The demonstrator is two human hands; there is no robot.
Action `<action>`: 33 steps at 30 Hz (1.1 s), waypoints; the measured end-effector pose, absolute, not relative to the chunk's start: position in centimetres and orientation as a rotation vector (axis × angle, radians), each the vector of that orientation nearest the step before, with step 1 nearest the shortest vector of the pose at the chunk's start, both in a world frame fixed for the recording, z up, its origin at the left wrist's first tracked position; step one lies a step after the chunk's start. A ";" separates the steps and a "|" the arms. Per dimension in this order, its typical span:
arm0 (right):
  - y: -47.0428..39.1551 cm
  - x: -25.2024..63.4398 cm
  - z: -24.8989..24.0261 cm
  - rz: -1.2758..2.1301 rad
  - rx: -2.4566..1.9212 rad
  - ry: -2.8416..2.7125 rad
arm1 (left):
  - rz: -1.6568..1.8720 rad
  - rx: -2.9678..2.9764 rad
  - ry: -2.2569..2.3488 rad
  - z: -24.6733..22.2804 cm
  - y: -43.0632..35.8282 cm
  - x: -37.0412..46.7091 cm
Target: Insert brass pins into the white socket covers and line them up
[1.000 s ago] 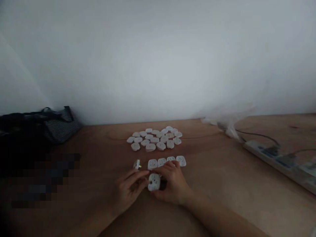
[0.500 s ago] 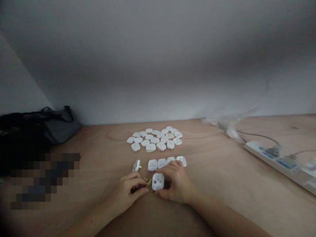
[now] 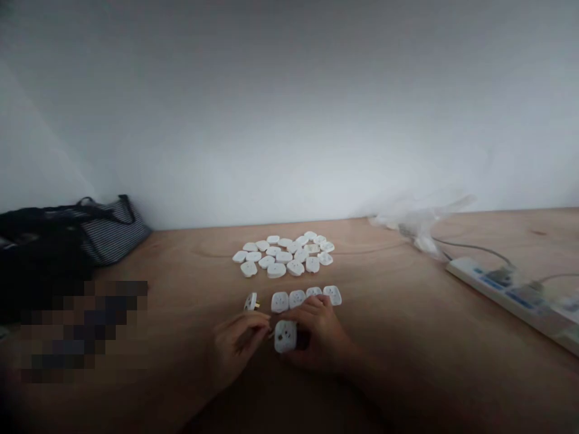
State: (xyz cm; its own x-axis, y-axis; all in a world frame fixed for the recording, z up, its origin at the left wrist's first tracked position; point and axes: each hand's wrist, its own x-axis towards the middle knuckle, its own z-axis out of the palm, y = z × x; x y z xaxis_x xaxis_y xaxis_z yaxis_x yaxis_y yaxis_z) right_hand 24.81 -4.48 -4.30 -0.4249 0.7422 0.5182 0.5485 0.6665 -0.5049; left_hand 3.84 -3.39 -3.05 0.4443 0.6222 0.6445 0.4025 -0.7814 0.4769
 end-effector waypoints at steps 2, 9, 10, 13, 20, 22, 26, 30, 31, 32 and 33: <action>-4.5 24.7 -4.3 0.330 -0.976 -2.134 | 1.285 2.400 0.849 -3.0 -3.5 4.2; -4.6 24.4 -4.6 0.326 -0.979 -2.086 | 1.304 2.184 0.901 -3.3 -3.5 4.8; -4.6 24.4 -4.7 0.319 -0.977 -2.077 | 1.295 2.157 0.913 -3.4 -3.4 4.8; -4.7 24.3 -4.8 0.308 -0.966 -2.070 | 1.271 2.112 0.915 -3.8 -3.3 4.9; -4.7 24.3 -4.7 0.323 -0.974 -2.081 | 1.244 2.154 0.912 -3.7 -3.5 5.1; -4.8 24.3 -4.7 0.332 -0.977 -2.080 | 1.254 2.206 0.865 -3.4 -3.4 5.2; -4.8 24.3 -4.9 0.333 -0.989 -2.078 | 1.224 2.376 0.759 -3.2 -3.2 4.9; -4.7 24.6 -5.1 0.315 -0.976 -2.043 | 1.066 2.502 0.836 -3.4 -3.4 4.2; -4.6 24.7 -5.1 0.311 -0.974 -2.033 | 1.020 2.521 0.848 -3.5 -3.5 4.1; -4.6 24.8 -5.0 0.312 -0.976 -2.031 | 0.975 2.544 0.844 -3.6 -3.6 3.9; -4.6 24.9 -4.9 0.316 -0.980 -2.037 | 0.940 2.570 0.831 -3.6 -3.7 3.8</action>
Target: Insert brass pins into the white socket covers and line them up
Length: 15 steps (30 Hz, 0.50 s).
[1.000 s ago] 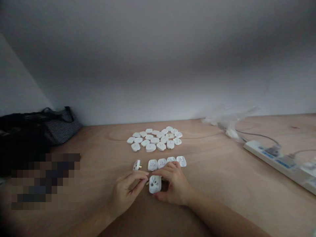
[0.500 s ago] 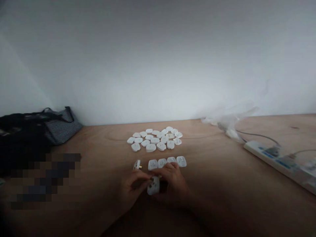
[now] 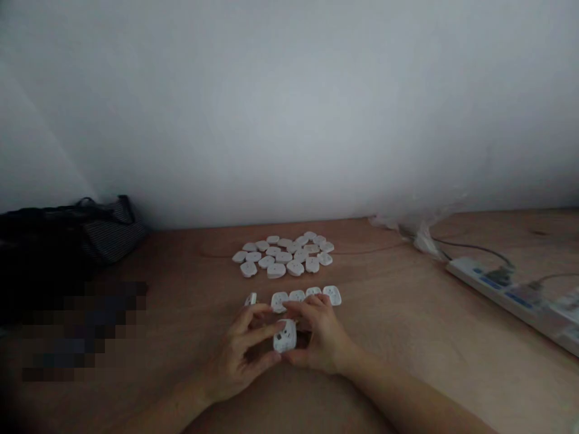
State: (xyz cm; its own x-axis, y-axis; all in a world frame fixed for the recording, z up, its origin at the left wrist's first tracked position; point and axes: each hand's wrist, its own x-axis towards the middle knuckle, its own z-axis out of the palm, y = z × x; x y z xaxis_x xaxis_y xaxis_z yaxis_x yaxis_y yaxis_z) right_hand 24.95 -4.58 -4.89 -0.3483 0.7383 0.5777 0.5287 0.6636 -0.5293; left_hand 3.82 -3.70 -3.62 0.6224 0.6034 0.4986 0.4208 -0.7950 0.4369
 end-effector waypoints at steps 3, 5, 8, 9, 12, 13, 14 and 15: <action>-4.6 25.2 -4.6 0.326 -0.985 -2.065 | 0.917 2.617 0.821 -3.8 -3.8 3.7; -4.5 25.4 -4.6 0.318 -0.980 -2.083 | 0.955 2.586 0.865 -4.1 -3.6 3.7; -4.4 25.5 -4.8 0.341 -0.992 -2.122 | 0.923 2.526 0.865 -4.4 -3.2 3.7; -4.4 25.6 -4.9 0.350 -0.991 -2.134 | 0.900 2.513 0.842 -4.5 -3.1 3.8; -4.3 25.6 -5.1 0.348 -0.992 -2.145 | 0.852 2.497 0.790 -4.4 -2.9 3.8; -4.2 25.6 -5.1 0.341 -0.998 -2.141 | 0.856 2.497 0.786 -4.4 -2.9 3.9; -4.2 25.6 -5.1 0.337 -1.007 -2.132 | 0.865 2.495 0.783 -4.3 -2.9 3.9; -4.2 25.5 -5.1 0.341 -1.014 -2.123 | 0.881 2.492 0.776 -4.2 -2.9 4.0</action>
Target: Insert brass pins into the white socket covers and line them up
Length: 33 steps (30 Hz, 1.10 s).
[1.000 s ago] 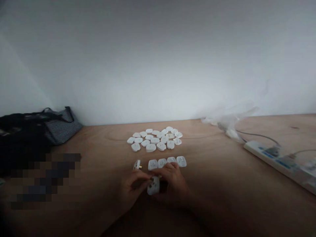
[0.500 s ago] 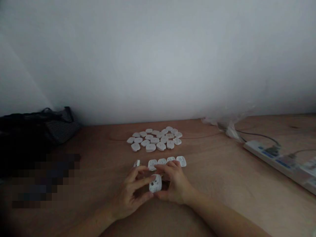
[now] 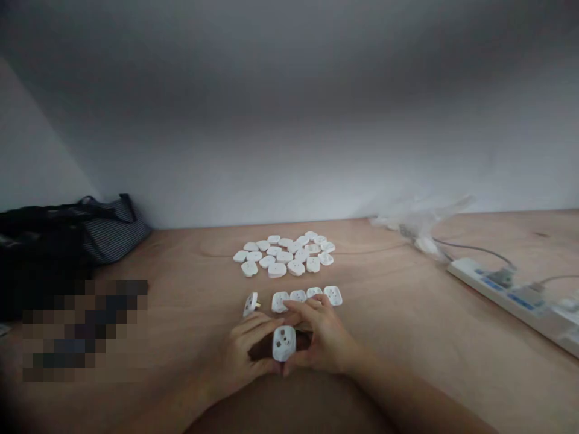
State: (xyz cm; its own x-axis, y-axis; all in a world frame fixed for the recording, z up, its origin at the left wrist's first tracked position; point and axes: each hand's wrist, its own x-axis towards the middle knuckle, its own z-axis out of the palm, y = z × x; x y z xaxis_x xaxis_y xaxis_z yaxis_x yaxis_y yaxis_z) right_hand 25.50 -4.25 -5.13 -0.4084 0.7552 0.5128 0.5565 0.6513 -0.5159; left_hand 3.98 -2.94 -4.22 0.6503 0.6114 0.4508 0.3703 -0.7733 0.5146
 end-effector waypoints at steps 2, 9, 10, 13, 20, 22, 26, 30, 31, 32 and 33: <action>-4.3 25.4 -5.1 0.353 -1.007 -2.102 | 0.913 2.472 0.759 -4.1 -3.0 4.1; -4.4 25.2 -5.3 0.355 -0.974 -2.072 | 0.855 2.442 0.712 -3.6 -3.2 4.0; -4.4 25.3 -5.2 0.361 -0.984 -2.081 | 0.849 2.454 0.715 -3.6 -3.2 3.9; -4.2 26.2 -4.4 0.361 -1.010 -2.140 | 0.855 2.508 0.760 -3.7 -3.3 3.7; -3.5 29.1 -2.8 0.540 -1.071 -2.388 | 0.733 2.713 0.865 -3.5 -3.4 3.6; -3.5 29.2 -2.9 0.588 -1.053 -2.374 | 0.671 2.776 0.851 -3.2 -3.5 3.6; -3.7 28.5 -3.3 0.636 -1.107 -2.308 | 0.611 2.809 0.852 -2.9 -3.4 3.6; -3.8 28.2 -3.5 0.609 -1.132 -2.286 | 0.617 2.803 0.845 -3.0 -3.4 3.6; -3.8 28.1 -3.5 0.608 -1.110 -2.306 | 0.610 2.800 0.848 -3.0 -3.4 3.6; -3.8 28.1 -3.5 0.606 -1.090 -2.328 | 0.604 2.794 0.853 -3.0 -3.4 3.6; -3.8 28.1 -3.5 0.592 -1.080 -2.347 | 0.593 2.787 0.858 -3.0 -3.4 3.6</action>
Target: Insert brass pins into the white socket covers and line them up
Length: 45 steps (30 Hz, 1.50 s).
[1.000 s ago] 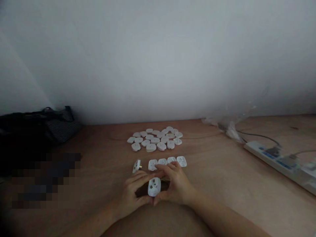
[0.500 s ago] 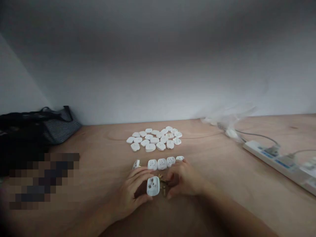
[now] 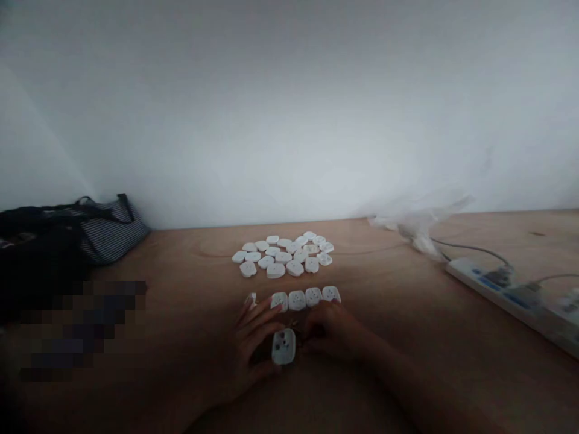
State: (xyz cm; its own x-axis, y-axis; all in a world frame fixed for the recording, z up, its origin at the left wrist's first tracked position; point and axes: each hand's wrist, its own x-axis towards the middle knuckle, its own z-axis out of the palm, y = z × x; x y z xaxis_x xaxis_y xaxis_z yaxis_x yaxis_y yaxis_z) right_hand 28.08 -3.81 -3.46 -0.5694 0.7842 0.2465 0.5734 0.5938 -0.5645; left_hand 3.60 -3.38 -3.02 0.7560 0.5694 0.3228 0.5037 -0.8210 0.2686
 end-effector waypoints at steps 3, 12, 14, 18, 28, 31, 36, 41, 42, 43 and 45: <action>-4.0 28.0 -3.4 0.522 -1.098 -2.367 | 0.597 2.756 0.883 -3.0 -3.5 3.7; -4.1 27.5 -3.1 0.793 -1.119 -1.968 | 0.691 2.756 0.896 -3.3 -3.4 3.8; -4.2 27.2 -3.0 0.814 -1.083 -1.950 | 0.724 2.766 0.903 -3.4 -3.3 3.8; -4.8 26.4 -2.8 0.881 -1.055 -1.873 | 0.721 2.775 0.960 -3.5 -3.3 3.9; -5.8 25.3 -3.0 0.688 -0.944 -1.892 | 0.771 2.785 1.009 -3.7 -3.2 3.9; -5.8 25.2 -2.7 0.594 -0.921 -1.962 | 0.811 2.782 1.000 -3.9 -3.0 3.8; -5.7 25.1 -3.0 0.495 -0.913 -1.997 | 0.831 2.771 0.998 -4.1 -3.0 3.8; -5.5 25.0 -3.6 0.316 -0.863 -2.057 | 0.854 2.779 0.996 -4.2 -3.0 3.7; -5.5 25.0 -3.6 0.266 -0.864 -2.057 | 0.869 2.784 0.992 -4.3 -3.0 3.7; -5.5 25.0 -3.7 0.220 -0.875 -2.063 | 0.881 2.787 0.992 -4.3 -3.0 3.7; -5.5 25.1 -3.7 0.158 -0.913 -2.103 | 0.906 2.789 0.989 -4.4 -3.0 3.7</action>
State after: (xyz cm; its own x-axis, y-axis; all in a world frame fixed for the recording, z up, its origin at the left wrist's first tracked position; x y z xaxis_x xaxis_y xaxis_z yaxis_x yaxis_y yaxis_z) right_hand 25.05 -5.52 -3.74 -0.4019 0.6566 0.6383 0.5539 0.7294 -0.4015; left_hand 3.66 -2.98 -4.36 0.6244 0.5897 0.5121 0.5621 -0.7945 0.2296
